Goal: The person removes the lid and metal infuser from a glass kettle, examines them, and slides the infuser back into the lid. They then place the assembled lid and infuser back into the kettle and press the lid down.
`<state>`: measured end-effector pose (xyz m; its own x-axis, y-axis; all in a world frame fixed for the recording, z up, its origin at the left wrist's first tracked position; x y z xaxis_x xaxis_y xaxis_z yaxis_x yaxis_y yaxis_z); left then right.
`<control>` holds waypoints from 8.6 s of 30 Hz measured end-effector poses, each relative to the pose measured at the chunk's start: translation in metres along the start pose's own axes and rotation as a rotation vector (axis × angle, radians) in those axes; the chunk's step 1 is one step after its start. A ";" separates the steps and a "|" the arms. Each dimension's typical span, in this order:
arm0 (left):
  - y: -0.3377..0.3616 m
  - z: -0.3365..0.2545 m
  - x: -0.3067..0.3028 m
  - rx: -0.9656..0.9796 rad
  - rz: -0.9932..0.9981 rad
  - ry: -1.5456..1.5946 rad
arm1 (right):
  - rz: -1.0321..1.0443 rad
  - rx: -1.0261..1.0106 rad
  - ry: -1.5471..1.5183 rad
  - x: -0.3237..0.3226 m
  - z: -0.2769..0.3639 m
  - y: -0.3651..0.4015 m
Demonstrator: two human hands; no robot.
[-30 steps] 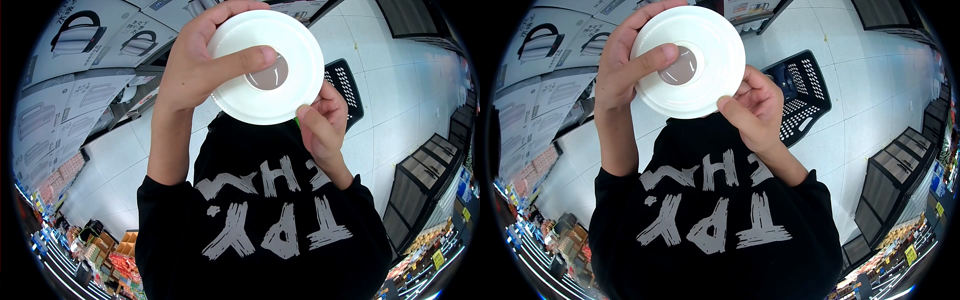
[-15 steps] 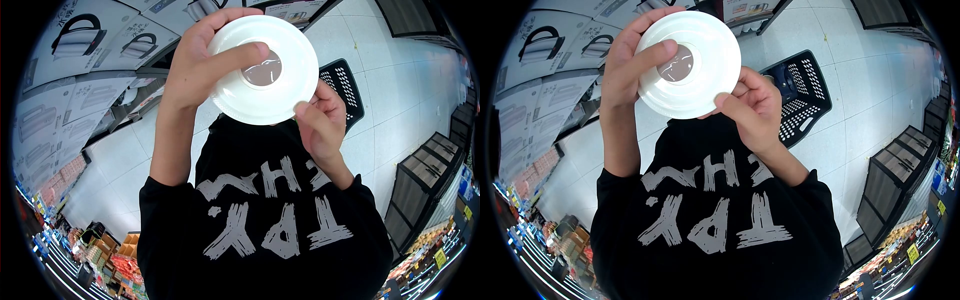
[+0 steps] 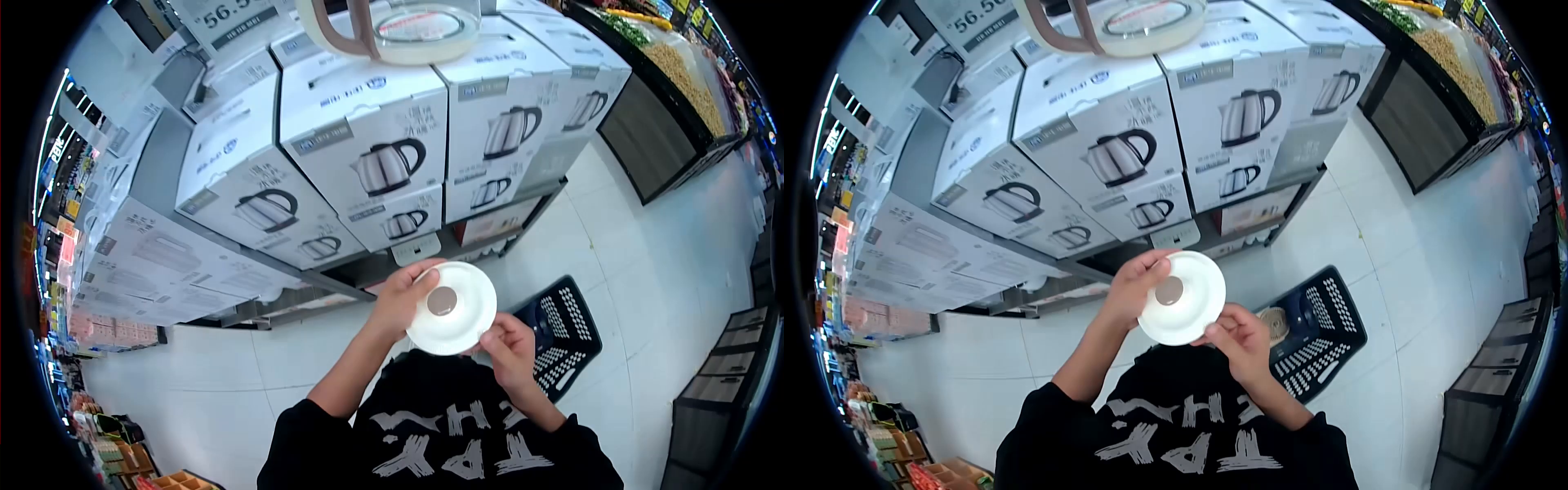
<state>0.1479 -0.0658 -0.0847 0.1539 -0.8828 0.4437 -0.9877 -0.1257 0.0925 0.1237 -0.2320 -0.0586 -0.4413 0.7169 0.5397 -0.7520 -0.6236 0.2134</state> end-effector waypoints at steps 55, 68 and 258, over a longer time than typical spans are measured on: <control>0.015 0.012 0.003 -0.155 -0.301 0.867 | -0.049 -0.457 0.118 -0.006 0.066 0.005; 0.042 0.080 0.022 -0.418 -0.218 1.315 | -0.244 -0.740 0.687 0.013 0.067 0.017; 0.044 0.063 0.004 -0.081 -0.273 0.847 | -0.205 -0.391 0.809 0.004 -0.004 -0.019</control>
<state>0.1031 -0.1034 -0.1346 0.3826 -0.1924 0.9037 -0.9140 -0.2216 0.3398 0.1341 -0.2161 -0.0640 -0.3781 0.8931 -0.2439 -0.9003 -0.4161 -0.1278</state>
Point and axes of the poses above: each hand's wrist, its own y-axis away from the middle knuckle, its own x-axis out of the palm, z = x × y, the point moved 9 cm from there along -y, towards the middle knuckle, and after that the axes turned 14 degrees about x, right-handed, at the moved point
